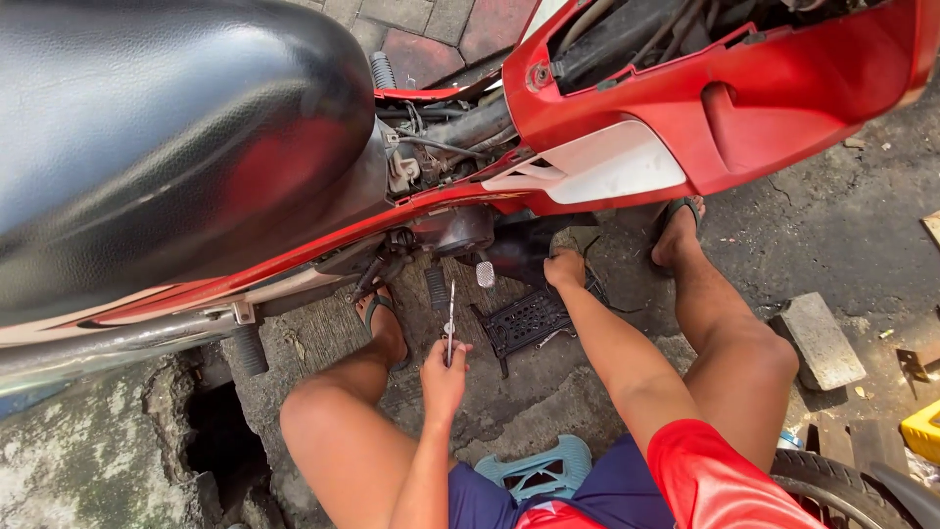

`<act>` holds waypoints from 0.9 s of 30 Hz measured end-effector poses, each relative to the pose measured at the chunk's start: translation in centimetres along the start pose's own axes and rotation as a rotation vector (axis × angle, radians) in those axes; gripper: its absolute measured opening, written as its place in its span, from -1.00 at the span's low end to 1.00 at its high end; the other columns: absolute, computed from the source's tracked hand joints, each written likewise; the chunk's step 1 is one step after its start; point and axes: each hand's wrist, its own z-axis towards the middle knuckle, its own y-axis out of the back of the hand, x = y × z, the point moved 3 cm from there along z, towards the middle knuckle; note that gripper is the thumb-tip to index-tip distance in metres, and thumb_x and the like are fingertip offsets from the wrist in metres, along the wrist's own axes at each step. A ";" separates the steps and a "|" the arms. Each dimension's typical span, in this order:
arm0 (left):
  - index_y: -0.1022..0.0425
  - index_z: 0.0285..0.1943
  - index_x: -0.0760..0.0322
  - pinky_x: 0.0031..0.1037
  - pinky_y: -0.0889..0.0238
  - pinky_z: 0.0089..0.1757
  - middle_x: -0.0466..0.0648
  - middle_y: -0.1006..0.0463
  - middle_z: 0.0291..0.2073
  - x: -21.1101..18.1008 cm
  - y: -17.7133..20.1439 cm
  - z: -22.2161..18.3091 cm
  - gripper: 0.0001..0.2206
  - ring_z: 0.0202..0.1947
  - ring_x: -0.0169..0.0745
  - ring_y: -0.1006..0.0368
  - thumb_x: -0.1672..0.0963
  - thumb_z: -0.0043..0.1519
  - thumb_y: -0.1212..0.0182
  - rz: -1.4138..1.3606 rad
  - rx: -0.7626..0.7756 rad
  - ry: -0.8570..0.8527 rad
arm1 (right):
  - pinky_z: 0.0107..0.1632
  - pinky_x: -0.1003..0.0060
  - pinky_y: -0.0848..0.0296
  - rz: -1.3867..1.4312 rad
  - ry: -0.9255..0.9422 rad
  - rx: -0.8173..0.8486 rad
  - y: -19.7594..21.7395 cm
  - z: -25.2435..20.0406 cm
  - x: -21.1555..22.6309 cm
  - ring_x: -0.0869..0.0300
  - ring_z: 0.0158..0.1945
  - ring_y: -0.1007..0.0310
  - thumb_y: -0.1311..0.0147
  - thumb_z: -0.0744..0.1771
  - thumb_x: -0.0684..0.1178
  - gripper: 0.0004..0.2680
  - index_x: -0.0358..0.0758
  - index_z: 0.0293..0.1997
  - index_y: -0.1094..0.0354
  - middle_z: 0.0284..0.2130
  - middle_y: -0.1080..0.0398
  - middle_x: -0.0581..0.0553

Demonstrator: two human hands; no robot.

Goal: Removing the front and side plastic fairing panels from a motorcycle using a screwdriver.

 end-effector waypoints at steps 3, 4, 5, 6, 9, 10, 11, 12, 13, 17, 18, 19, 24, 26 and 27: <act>-0.63 -0.16 0.25 -0.37 -0.43 -0.23 -0.06 -0.76 -0.29 0.6 -0.1 0.0 -0.87 -0.47 -0.24 -0.59 0.13 0.24 -0.21 -0.004 0.014 0.024 | 0.08 -0.16 -0.52 -0.002 -0.010 0.019 -0.9 0.9 0.8 -0.24 0.19 -0.44 -0.07 0.37 0.01 -0.66 -0.27 0.30 -0.38 0.14 -0.42 -0.43; -0.62 -0.18 0.25 -0.41 -0.42 -0.26 -0.07 -0.76 -0.30 0.8 -0.1 0.0 -0.88 -0.48 -0.27 -0.58 0.14 0.25 -0.20 -0.010 0.021 0.039 | 0.08 -0.13 -0.53 -0.003 0.005 0.038 -1.0 0.9 1.3 -0.25 0.18 -0.44 -0.04 0.38 -0.02 -0.66 -0.32 0.30 -0.38 0.13 -0.42 -0.47; -0.62 -0.18 0.25 -0.41 -0.42 -0.26 -0.07 -0.76 -0.30 0.5 0.1 -0.2 -0.88 -0.48 -0.27 -0.58 0.14 0.25 -0.20 -0.010 0.021 0.039 | 0.08 -0.13 -0.53 -0.004 0.005 0.039 -1.1 1.2 1.8 -0.25 0.18 -0.44 -0.04 0.38 -0.02 -0.66 -0.32 0.30 -0.38 0.13 -0.42 -0.47; -0.56 -0.15 0.19 -0.39 -0.27 -0.32 -0.11 -0.74 -0.26 0.4 0.0 -0.2 -0.87 -0.50 -0.30 -0.42 0.10 0.31 -0.13 0.011 0.072 0.103 | 0.09 0.02 -0.53 -0.001 -0.088 0.052 -1.2 1.7 2.2 -0.18 0.17 -0.46 -0.02 0.35 -0.03 -0.66 -0.17 0.29 -0.40 0.15 -0.43 -0.33; -0.51 -0.12 0.12 -0.37 -0.12 -0.38 -0.15 -0.70 -0.28 0.7 -0.1 -0.2 -0.86 -0.52 -0.33 -0.28 0.06 0.36 -0.07 0.037 0.120 0.162 | 0.13 0.19 -0.50 0.029 -0.155 0.066 -1.5 2.9 2.6 -0.10 0.16 -0.48 0.02 0.30 -0.06 -0.65 -0.03 0.24 -0.46 0.16 -0.45 -0.17; -0.51 -0.12 0.11 -0.37 -0.12 -0.39 -0.16 -0.70 -0.32 0.9 -0.1 -0.1 -0.86 -0.52 -0.33 -0.28 0.06 0.36 -0.07 0.045 0.118 0.160 | 0.15 0.20 -0.48 0.059 -0.131 0.066 -1.6 3.3 2.7 -0.10 0.16 -0.48 0.03 0.29 -0.09 -0.66 -0.03 0.19 -0.50 0.15 -0.47 -0.15; -0.51 -0.12 0.11 -0.37 -0.12 -0.39 -0.16 -0.70 -0.32 0.7 -0.1 -0.1 -0.86 -0.52 -0.33 -0.28 0.06 0.36 -0.07 0.045 0.117 0.158 | 0.15 0.20 -0.48 0.060 -0.130 0.067 -1.9 4.1 2.3 -0.10 0.16 -0.48 0.03 0.29 -0.09 -0.66 -0.03 0.19 -0.50 0.15 -0.47 -0.15; -0.51 -0.11 0.12 -0.39 -0.16 -0.37 -0.19 -0.72 -0.22 0.6 -0.1 -0.1 -0.86 -0.47 -0.35 -0.36 0.07 0.36 -0.07 0.041 0.116 0.177 | 0.09 0.18 -0.47 0.112 -0.085 0.058 -2.2 4.8 2.0 -0.07 0.13 -0.50 0.07 0.27 -0.11 -0.68 -0.05 0.10 -0.52 0.10 -0.50 -0.12; -0.51 -0.10 0.12 -0.41 -0.21 -0.36 -0.21 -0.74 -0.12 0.5 0.0 -0.2 -0.87 -0.41 -0.37 -0.43 0.08 0.36 -0.06 0.037 0.116 0.195 | 0.03 0.16 -0.45 0.164 -0.041 0.050 -2.5 5.4 1.6 -0.04 0.09 -0.51 0.11 0.26 -0.13 -0.69 -0.06 0.02 -0.54 0.06 -0.53 -0.09; -0.51 -0.10 0.12 -0.40 -0.07 -0.43 -0.13 -0.65 -0.37 -0.3 0.1 -0.3 -0.86 -0.60 -0.34 -0.17 0.07 0.39 -0.06 0.039 0.137 0.194 | 0.04 0.11 -0.45 0.216 0.012 0.065 -1.5 4.4 0.6 -0.07 0.08 -0.48 0.06 0.32 -0.11 -0.74 -0.10 0.08 -0.48 0.05 -0.50 -0.15; -0.50 -0.10 0.12 -0.40 -0.13 -0.41 -0.17 -0.69 -0.21 -0.2 0.1 -0.1 -0.86 -0.52 -0.35 -0.28 0.07 0.38 -0.06 0.041 0.135 0.184 | 0.07 0.10 -0.43 0.224 0.056 0.013 -1.3 4.3 -0.2 -0.08 0.09 -0.49 0.02 0.31 -0.10 -0.76 -0.10 0.04 -0.51 0.03 -0.52 -0.15; -0.48 -0.10 0.12 -0.39 -0.19 -0.39 -0.21 -0.73 -0.05 -0.1 0.1 -0.1 -0.87 -0.45 -0.36 -0.38 0.07 0.37 -0.05 0.043 0.134 0.174 | 0.11 0.08 -0.41 0.233 0.100 -0.038 -1.2 4.1 -1.1 -0.09 0.09 -0.49 -0.02 0.30 -0.09 -0.78 -0.09 0.00 -0.53 0.00 -0.54 -0.14; -0.47 -0.09 0.11 -0.39 -0.25 -0.34 -0.22 -0.71 -0.01 -0.4 0.1 -0.4 -0.87 -0.38 -0.35 -0.45 0.06 0.38 -0.04 0.037 0.152 0.138 | 0.13 0.15 -0.38 0.229 0.103 -0.054 0.3 -1.8 -6.1 0.03 0.06 -0.51 -0.03 0.32 -0.06 -0.79 -0.09 0.01 -0.52 -0.03 -0.56 -0.08; -0.47 -0.12 0.10 -0.42 -0.25 -0.34 -0.24 -0.73 -0.03 -0.9 0.2 -0.7 -0.87 -0.39 -0.38 -0.45 0.06 0.37 -0.04 0.039 0.153 0.126 | 0.13 0.20 -0.37 0.245 0.088 -0.038 1.1 -5.1 -7.2 0.09 0.04 -0.52 -0.06 0.33 -0.03 -0.81 -0.08 0.00 -0.51 -0.05 -0.56 -0.03; -0.53 -0.08 0.09 -0.41 -0.15 -0.36 -0.18 -0.63 -0.23 -1.2 0.2 -0.9 -0.81 -0.47 -0.37 -0.33 0.03 0.39 -0.02 0.043 0.158 0.128 | 0.07 0.18 -0.42 0.270 0.006 0.007 1.4 -6.9 -7.3 0.11 -0.02 -0.56 0.00 0.37 -0.08 -0.82 -0.11 0.01 -0.51 -0.08 -0.57 -0.07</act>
